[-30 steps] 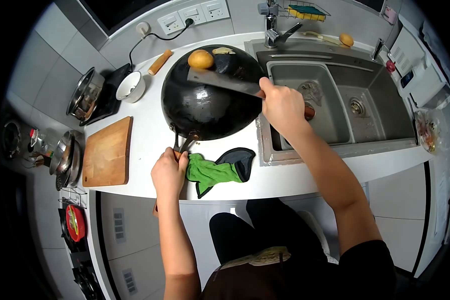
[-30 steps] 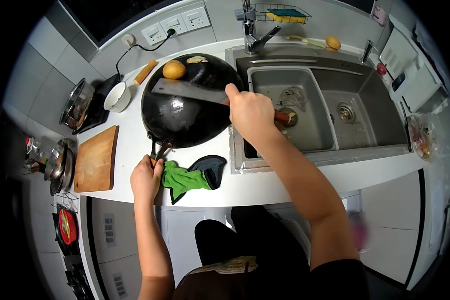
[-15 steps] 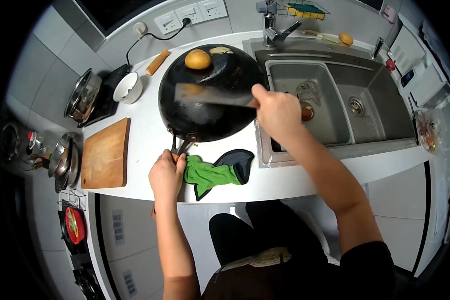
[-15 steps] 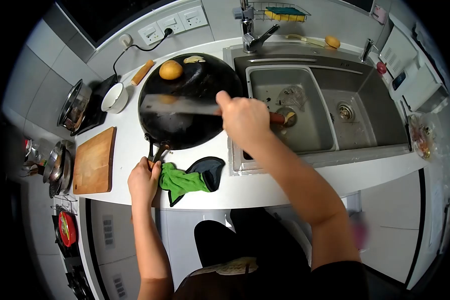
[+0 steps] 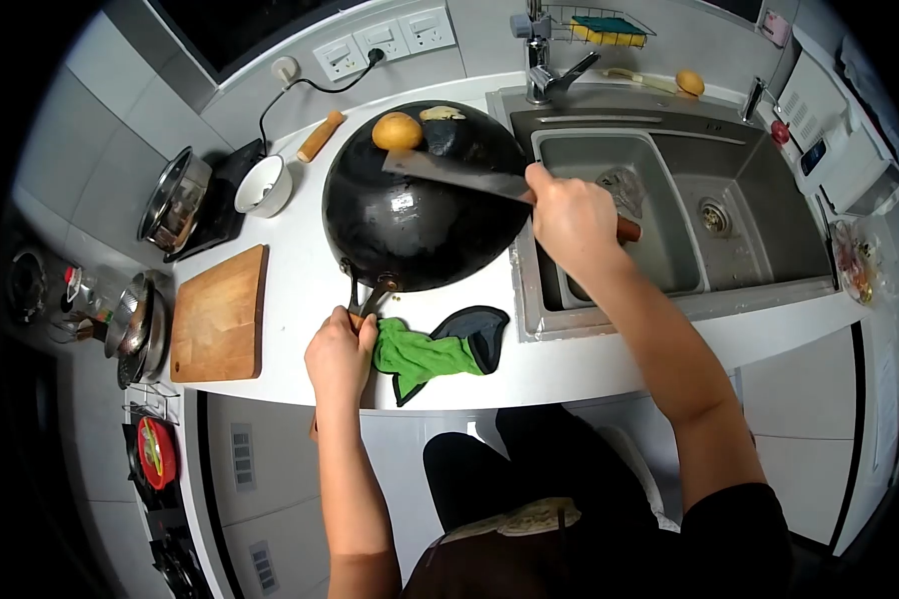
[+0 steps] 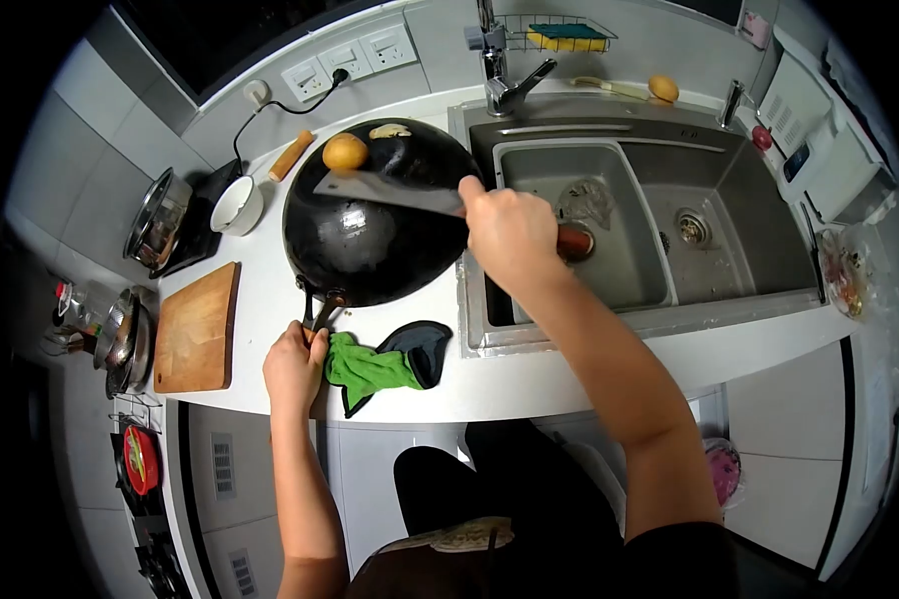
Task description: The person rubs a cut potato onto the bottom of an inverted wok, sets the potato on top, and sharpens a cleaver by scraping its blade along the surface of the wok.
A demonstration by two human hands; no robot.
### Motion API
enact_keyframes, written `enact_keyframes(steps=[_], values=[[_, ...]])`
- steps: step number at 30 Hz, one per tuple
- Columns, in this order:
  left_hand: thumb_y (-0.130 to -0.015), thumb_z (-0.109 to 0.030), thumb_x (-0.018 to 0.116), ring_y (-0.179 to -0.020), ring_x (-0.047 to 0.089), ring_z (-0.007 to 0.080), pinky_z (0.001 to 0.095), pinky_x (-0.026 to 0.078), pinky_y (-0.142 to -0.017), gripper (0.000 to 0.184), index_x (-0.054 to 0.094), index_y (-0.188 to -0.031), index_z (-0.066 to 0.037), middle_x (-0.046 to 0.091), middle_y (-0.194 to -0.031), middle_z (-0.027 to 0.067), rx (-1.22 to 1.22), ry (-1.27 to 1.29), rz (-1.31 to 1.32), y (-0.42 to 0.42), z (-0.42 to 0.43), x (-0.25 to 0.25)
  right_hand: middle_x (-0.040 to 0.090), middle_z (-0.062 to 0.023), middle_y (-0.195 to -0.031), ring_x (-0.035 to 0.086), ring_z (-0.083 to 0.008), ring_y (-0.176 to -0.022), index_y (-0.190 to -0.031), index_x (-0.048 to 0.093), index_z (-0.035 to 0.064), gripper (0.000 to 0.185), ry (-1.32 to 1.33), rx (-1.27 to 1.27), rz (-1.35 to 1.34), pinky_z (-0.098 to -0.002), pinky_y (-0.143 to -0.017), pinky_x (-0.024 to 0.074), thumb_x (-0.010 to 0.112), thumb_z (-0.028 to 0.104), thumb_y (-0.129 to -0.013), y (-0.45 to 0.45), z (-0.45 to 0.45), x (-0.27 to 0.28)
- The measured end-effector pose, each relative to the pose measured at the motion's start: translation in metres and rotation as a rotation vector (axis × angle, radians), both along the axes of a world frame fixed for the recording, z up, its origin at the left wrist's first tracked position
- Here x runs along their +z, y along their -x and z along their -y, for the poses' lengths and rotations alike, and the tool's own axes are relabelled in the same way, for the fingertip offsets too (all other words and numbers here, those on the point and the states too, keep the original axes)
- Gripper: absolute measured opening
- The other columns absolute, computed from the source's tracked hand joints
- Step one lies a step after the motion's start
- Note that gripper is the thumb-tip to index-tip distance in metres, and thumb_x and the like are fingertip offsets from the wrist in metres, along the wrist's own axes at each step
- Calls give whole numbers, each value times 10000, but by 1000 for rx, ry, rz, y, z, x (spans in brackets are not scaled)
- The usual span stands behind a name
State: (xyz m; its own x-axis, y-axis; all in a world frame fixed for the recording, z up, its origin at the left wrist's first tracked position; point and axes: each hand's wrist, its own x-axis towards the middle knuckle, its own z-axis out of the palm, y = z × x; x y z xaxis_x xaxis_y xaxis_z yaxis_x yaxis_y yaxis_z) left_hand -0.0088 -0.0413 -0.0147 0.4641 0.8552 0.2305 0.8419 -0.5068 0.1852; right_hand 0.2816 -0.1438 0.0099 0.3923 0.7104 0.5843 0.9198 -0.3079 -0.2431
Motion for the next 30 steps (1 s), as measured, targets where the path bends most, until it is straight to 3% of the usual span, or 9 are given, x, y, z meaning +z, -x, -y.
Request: enact_keyframes(steps=[3,6,7,10,14,18,22,26,30], values=[[-873,-322,624,-677,614,360,431,481,-638,329,549,-764,-21,633,-730,158,1,22,29,-2,2,3,623,-110,-604,642,-313,-570,-797,536,100,91,-50,199,19,-426,-513,492,593,39,-762,21,3,-1],[-874,-320,623,-680,617,356,428,483,-636,328,549,-763,-21,636,-733,152,-27,-5,37,0,1,1,637,-106,-616,659,-307,-591,-837,554,99,107,63,95,8,-432,-532,504,645,124,-785,21,2,7],[-876,-318,621,-683,620,353,423,486,-636,325,549,-766,-22,636,-734,153,-13,8,13,-1,3,5,652,-112,-638,658,-314,-599,-806,546,96,87,16,87,-30,-430,-528,502,586,28,-770,12,1,5],[-875,-324,622,-685,622,352,420,489,-638,326,550,-769,-23,637,-735,153,2,1,11,-2,4,4,657,-109,-639,660,-317,-600,-798,549,97,90,52,6,4,-435,-539,510,603,32,-766,7,2,8],[-872,-329,626,-688,625,352,421,492,-642,330,550,-772,-24,636,-736,155,3,8,28,0,2,2,639,-126,-611,653,-332,-589,-799,548,89,83,45,149,60,-446,-536,510,612,40,-776,24,-1,4],[-867,-342,630,-691,628,351,425,495,-643,343,550,-771,-22,638,-738,156,1,15,17,2,3,4,652,-144,-647,666,-347,-638,-857,566,84,84,143,-32,-8,-457,-570,519,623,90,-795,0,-2,14],[-866,-345,632,-691,630,348,423,497,-643,345,553,-770,-24,639,-736,150,-7,9,36,1,1,2,650,-154,-651,666,-337,-630,-858,557,78,90,191,105,58,-451,-559,518,617,89,-792,26,1,17],[-861,-336,638,-691,631,345,423,497,-640,338,554,-766,-23,640,-738,149,-1,18,40,3,1,1,642,-146,-647,647,-364,-630,-814,565,79,80,33,-11,-8,-475,-562,501,629,50,-775,0,-6,6],[-862,-325,638,-687,630,344,424,496,-633,328,553,-761,-24,640,-738,148,-30,17,69,2,1,2,638,-154,-648,644,-372,-625,-810,569,81,77,103,23,-49,-480,-568,505,625,46,-771,24,0,13]])
